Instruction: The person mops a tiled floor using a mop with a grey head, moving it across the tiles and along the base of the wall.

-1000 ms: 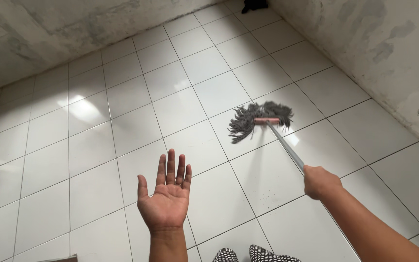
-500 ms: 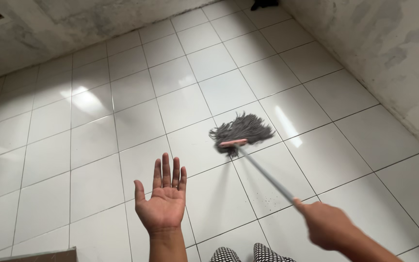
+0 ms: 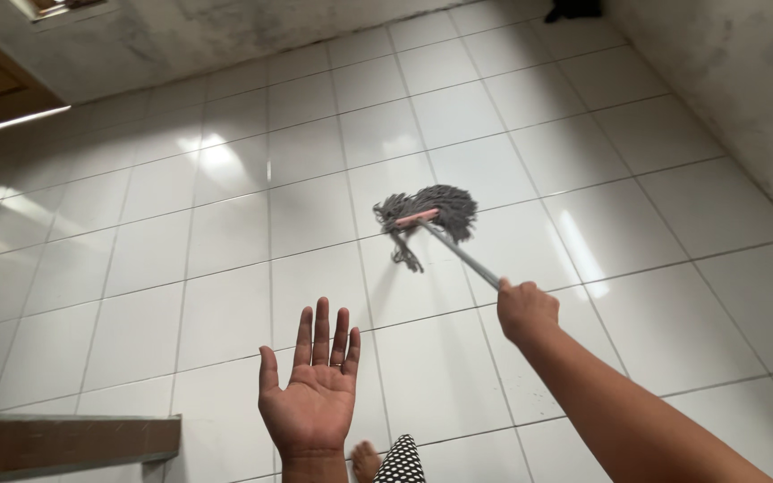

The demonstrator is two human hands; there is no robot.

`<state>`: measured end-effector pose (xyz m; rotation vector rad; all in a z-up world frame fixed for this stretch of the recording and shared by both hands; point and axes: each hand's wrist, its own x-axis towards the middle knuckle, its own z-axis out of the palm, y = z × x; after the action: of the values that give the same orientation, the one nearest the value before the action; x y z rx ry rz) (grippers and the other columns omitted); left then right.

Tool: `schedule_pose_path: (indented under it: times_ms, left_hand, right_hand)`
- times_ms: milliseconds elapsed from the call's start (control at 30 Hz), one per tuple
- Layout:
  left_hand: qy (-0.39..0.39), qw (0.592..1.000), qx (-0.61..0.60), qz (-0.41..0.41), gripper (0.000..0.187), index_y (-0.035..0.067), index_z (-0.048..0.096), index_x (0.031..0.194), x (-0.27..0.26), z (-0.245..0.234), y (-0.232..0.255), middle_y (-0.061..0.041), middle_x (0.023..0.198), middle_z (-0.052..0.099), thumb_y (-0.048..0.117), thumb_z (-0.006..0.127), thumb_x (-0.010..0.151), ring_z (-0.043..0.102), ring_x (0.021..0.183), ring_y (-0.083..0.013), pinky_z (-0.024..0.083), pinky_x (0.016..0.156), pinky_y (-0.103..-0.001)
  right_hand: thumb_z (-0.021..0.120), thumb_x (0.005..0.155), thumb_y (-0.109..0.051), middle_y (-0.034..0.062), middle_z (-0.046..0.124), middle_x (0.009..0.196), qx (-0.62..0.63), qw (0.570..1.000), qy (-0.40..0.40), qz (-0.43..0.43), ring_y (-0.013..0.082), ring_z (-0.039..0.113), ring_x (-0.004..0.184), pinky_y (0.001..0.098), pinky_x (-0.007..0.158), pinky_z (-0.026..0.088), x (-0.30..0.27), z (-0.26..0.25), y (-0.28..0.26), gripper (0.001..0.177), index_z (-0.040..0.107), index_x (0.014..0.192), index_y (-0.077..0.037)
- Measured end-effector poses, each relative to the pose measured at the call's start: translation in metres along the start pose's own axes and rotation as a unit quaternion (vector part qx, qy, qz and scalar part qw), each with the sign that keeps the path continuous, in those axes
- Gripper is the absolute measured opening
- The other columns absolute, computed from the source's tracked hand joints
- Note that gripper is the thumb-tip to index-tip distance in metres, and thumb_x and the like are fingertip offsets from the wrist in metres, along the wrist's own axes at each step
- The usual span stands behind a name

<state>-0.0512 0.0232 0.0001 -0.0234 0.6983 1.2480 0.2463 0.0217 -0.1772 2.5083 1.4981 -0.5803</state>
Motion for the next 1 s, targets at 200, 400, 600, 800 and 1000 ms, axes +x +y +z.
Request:
schedule_pose_path:
  times_ms: [200, 400, 600, 800, 1000]
  left_hand:
    - [0.016, 0.999, -0.011, 0.032, 0.074, 0.003, 0.038, 0.153, 0.036, -0.005, 0.069, -0.015, 0.154, 0.052, 0.052, 0.038, 0.098, 0.048, 0.142, -0.0359, 0.037, 0.116, -0.052]
    - [-0.023, 0.999, -0.042, 0.021, 0.074, 0.003, 0.036, 0.154, 0.090, -0.001, 0.118, -0.015, 0.155, 0.051, 0.051, 0.040, 0.099, 0.046, 0.143, -0.0366, 0.037, 0.117, -0.051]
    - [-0.007, 0.999, -0.029, 0.014, 0.073, 0.003, 0.036, 0.154, 0.123, 0.002, 0.149, -0.015, 0.154, 0.052, 0.052, 0.039, 0.099, 0.048, 0.142, -0.0364, 0.039, 0.116, -0.051]
    - [-0.002, 1.000, -0.026, 0.010, 0.074, 0.003, 0.037, 0.154, 0.137, -0.010, 0.186, -0.015, 0.153, 0.053, 0.052, 0.039, 0.099, 0.049, 0.142, -0.0364, 0.040, 0.115, -0.051]
    - [-0.010, 0.999, -0.021, 0.027, 0.074, 0.003, 0.037, 0.153, 0.154, -0.023, 0.219, -0.014, 0.153, 0.053, 0.052, 0.039, 0.098, 0.049, 0.141, -0.0366, 0.040, 0.115, -0.052]
  right_hand:
    - [0.061, 0.091, -0.006, 0.0164, 0.074, 0.095, -0.064, 0.992, -0.032, -0.102, 0.0310, 0.076, 0.086, 0.0410, 0.071, 0.063, -0.023, -0.011, -0.069, 0.011, 0.070, 0.096, 0.000]
    - [0.056, 0.094, -0.005, 0.0125, 0.074, 0.087, -0.047, 0.988, -0.124, -0.075, 0.0291, 0.076, 0.082, 0.0419, 0.072, 0.062, -0.091, -0.059, -0.091, 0.011, 0.064, 0.102, -0.002]
    - [0.051, 0.097, -0.010, 0.0121, 0.074, 0.087, -0.047, 0.991, -0.088, -0.086, 0.0296, 0.076, 0.083, 0.0423, 0.071, 0.062, -0.063, -0.040, -0.142, 0.014, 0.062, 0.102, -0.002]
    - [0.056, 0.096, -0.009, 0.0144, 0.075, 0.101, -0.059, 0.996, -0.012, -0.066, 0.0308, 0.075, 0.093, 0.0429, 0.077, 0.062, 0.052, -0.014, -0.180, 0.016, 0.068, 0.104, -0.004]
    - [0.060, 0.095, -0.008, 0.0106, 0.072, 0.103, -0.029, 0.995, -0.096, -0.028, 0.0287, 0.074, 0.096, 0.0414, 0.078, 0.062, 0.052, -0.021, -0.209, 0.019, 0.062, 0.114, -0.004]
